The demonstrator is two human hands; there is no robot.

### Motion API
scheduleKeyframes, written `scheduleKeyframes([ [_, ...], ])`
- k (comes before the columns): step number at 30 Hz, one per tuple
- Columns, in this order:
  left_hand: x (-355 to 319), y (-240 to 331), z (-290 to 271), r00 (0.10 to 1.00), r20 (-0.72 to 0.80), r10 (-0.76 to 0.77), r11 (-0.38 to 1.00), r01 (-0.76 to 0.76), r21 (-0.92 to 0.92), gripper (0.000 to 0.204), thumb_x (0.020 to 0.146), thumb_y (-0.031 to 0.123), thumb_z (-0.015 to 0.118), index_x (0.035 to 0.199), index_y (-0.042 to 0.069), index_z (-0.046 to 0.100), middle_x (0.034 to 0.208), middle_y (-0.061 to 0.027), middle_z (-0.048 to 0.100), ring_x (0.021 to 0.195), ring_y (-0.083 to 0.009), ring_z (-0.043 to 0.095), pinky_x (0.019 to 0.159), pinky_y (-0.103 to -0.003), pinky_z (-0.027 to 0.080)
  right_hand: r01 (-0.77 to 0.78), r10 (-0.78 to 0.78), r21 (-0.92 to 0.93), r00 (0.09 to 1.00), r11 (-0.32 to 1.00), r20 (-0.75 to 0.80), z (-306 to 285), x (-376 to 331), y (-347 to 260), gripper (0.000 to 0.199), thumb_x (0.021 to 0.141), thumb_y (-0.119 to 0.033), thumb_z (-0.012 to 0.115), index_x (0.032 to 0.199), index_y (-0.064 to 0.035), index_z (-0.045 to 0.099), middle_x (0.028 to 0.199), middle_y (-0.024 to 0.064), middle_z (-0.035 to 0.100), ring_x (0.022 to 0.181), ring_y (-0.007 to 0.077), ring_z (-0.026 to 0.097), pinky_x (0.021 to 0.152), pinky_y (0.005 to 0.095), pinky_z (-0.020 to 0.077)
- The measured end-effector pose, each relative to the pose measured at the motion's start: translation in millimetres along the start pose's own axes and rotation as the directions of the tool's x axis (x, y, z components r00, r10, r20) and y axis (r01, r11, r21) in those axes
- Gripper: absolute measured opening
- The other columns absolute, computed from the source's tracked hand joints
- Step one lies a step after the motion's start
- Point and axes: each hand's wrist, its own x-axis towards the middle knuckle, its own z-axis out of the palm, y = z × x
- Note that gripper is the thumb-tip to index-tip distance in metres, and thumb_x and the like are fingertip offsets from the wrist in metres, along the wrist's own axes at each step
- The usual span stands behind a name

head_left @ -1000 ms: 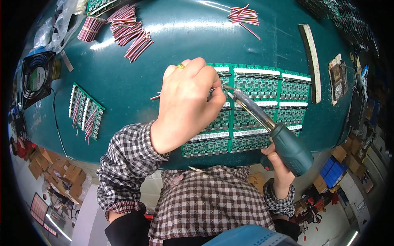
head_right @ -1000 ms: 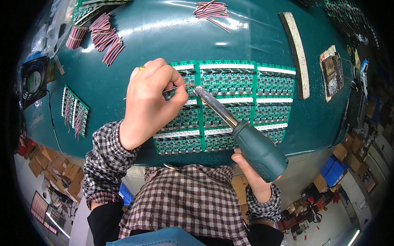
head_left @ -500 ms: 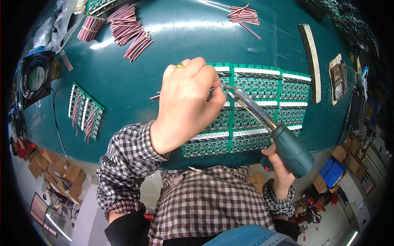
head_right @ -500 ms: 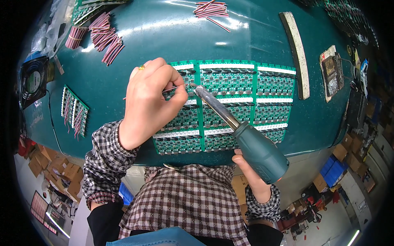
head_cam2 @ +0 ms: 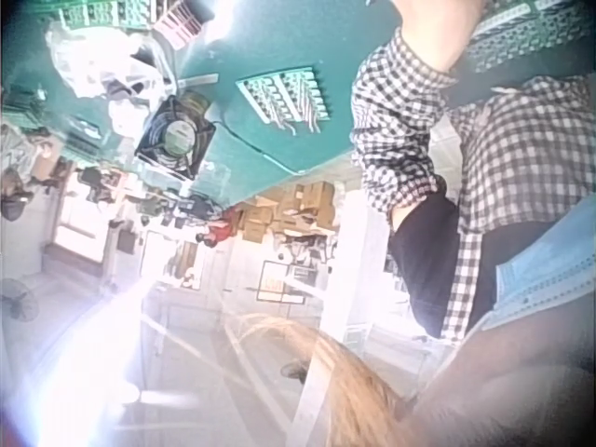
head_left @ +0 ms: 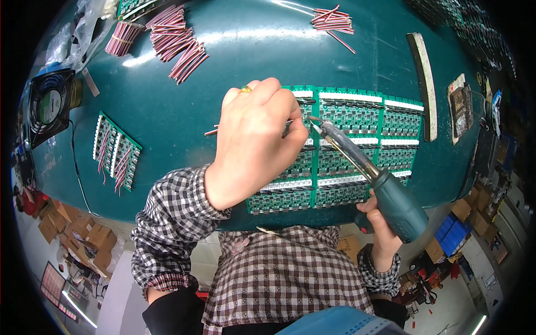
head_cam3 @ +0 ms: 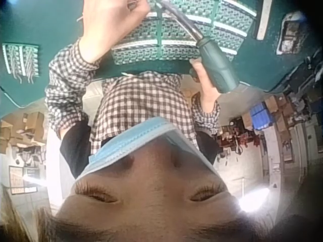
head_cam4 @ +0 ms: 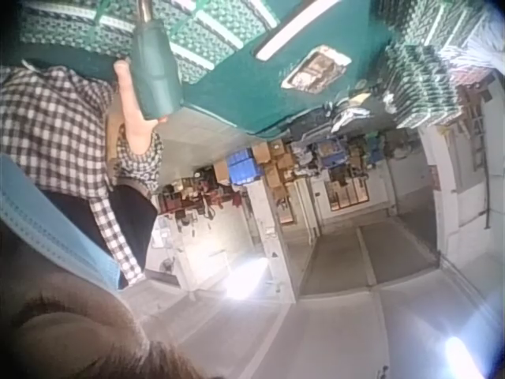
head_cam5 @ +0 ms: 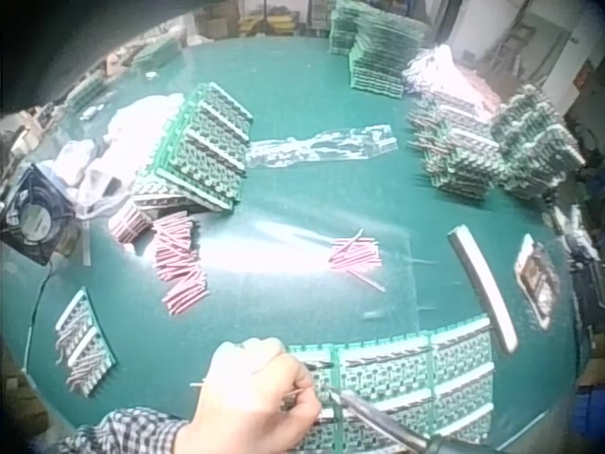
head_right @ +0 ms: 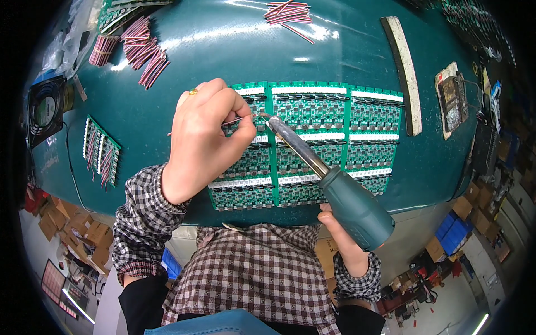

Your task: The person solders wires to circuit boards by positioning the wires onto contact points by hand and soldering them using a soldering gun.

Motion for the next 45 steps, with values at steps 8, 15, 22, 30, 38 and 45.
scheduleKeyframes([
  [8, 0, 0, 0, 1.000, -0.003, 0.006, 1.000, -0.006, 0.009, 0.018, 0.060, -0.001, 0.064, 0.065, 0.009, 0.050, 0.063, -0.0012, 0.043, 0.060, -0.0180, 0.046, 0.057, -0.031, 0.031, 0.026, -0.025, -0.055, 1.000, 0.998, 0.014, -4, 1, 0, 0.044, 0.079, -0.017, 0.068, 0.110, 0.0115, 0.051, 0.083, 0.0140, 0.061, 0.074, 0.0218, 0.061, 0.072, 0.0355, 0.0531],
  [15, -1, 1, 1, 1.000, -0.005, -0.012, 1.000, 0.012, 0.014, 0.018, 0.060, 0.000, 0.065, 0.065, 0.009, 0.051, 0.064, -0.0011, 0.043, 0.061, -0.0177, 0.046, 0.058, -0.031, 0.031, 0.023, -0.023, -0.003, 1.000, 1.000, -0.002, -2, 0, 3, 0.044, 0.080, -0.019, 0.067, 0.109, 0.0113, 0.052, 0.083, 0.0135, 0.061, 0.073, 0.0218, 0.061, 0.071, 0.0342, 0.0520],
  [22, -3, 3, 0, 1.000, 0.006, -0.019, 1.000, 0.019, 0.016, 0.018, 0.060, 0.000, 0.066, 0.065, 0.009, 0.052, 0.064, -0.0008, 0.043, 0.061, -0.0173, 0.046, 0.059, -0.031, 0.031, 0.009, -0.006, 0.050, 0.999, 0.999, -0.054, 1, -3, 7, 0.042, 0.080, -0.012, 0.065, 0.110, 0.0117, 0.050, 0.081, 0.0121, 0.058, 0.073, 0.0194, 0.059, 0.069, 0.0347, 0.0548],
  [30, -2, 1, -1, 1.000, 0.002, -0.008, 1.000, 0.008, 0.003, 0.018, 0.059, 0.000, 0.066, 0.066, 0.009, 0.052, 0.064, -0.0007, 0.044, 0.060, -0.0171, 0.046, 0.059, -0.031, 0.032, 0.017, -0.016, 0.026, 0.999, 1.000, -0.031, 0, -2, 7, 0.039, 0.079, -0.006, 0.063, 0.111, 0.0120, 0.050, 0.081, 0.0121, 0.058, 0.074, 0.0193, 0.058, 0.070, 0.0352, 0.0549],
  [38, -3, 2, 2, 1.000, -0.020, -0.009, 1.000, 0.010, 0.016, 0.017, 0.059, 0.001, 0.066, 0.065, 0.009, 0.052, 0.063, -0.0008, 0.044, 0.060, -0.0169, 0.045, 0.057, -0.031, 0.030, 0.007, -0.006, 0.027, 0.999, 1.000, -0.049, 0, -4, 10, 0.038, 0.079, -0.006, 0.063, 0.110, 0.0115, 0.051, 0.080, 0.0111, 0.057, 0.072, 0.0192, 0.058, 0.070, 0.0351, 0.0547],
  [45, -4, 1, 3, 1.000, -0.028, -0.015, 1.000, 0.016, 0.019, 0.017, 0.059, 0.001, 0.066, 0.064, 0.009, 0.052, 0.063, -0.0004, 0.043, 0.059, -0.0165, 0.044, 0.057, -0.031, 0.030, -0.022, 0.022, -0.004, 1.000, 1.000, -0.007, -4, -2, 9, 0.039, 0.079, -0.010, 0.064, 0.110, 0.0114, 0.051, 0.079, 0.0109, 0.057, 0.072, 0.0192, 0.058, 0.071, 0.0358, 0.0541],
])
